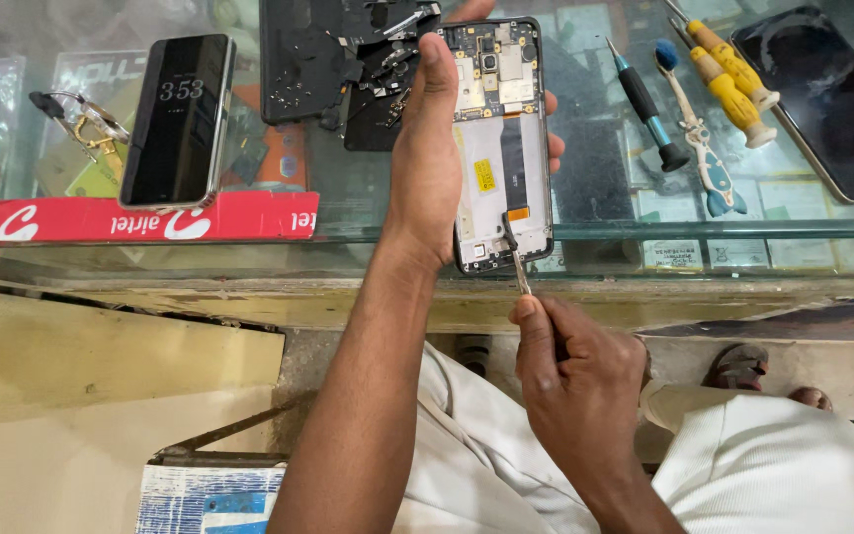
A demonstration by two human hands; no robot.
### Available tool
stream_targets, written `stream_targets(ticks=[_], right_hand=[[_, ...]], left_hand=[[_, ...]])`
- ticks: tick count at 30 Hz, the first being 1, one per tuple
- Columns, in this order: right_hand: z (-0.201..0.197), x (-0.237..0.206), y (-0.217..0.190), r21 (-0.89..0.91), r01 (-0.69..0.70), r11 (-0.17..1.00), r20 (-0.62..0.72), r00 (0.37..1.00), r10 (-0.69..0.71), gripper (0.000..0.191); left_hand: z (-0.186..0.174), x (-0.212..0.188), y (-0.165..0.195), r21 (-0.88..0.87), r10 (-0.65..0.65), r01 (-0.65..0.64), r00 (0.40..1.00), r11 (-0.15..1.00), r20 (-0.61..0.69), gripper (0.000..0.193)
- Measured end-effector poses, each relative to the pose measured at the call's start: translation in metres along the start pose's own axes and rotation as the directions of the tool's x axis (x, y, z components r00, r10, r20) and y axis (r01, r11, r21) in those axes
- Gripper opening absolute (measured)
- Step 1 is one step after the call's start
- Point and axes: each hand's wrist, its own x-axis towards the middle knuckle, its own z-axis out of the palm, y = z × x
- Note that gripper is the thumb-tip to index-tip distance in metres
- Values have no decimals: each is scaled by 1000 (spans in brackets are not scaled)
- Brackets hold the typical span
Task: The person cleans the internal components of a disassembled smartphone using a toothbrush and a screwdriver. They then use tweezers to carefully remove a small metal bracket from the bottom edge of the device.
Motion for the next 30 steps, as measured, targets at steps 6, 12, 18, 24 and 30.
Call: stream_targets(ticks=[6,12,18,24,30], right_hand=[[-2,4,2,121,-246,962,57,969,241,20],[7,19,-2,235,-215,948,7,976,220,28],[8,25,-9,138,-302,943,142,949,283,28],[11,20,-8,143,-218,965,144,970,198,29],[6,16,0,53,-120,991,114,987,113,27]], left_hand=[[-2,3,0,-69,-18,21,999,997,34,79],[-5,6,-1,-67,-5,9,998,998,61,80],[-6,4,-4,-81,3,2,998,997,60,79],[-9,4,-4,-79,-15,17,1000,997,17,78],[-8,3,-2,-148,-100,97,995,984,-13,81]])
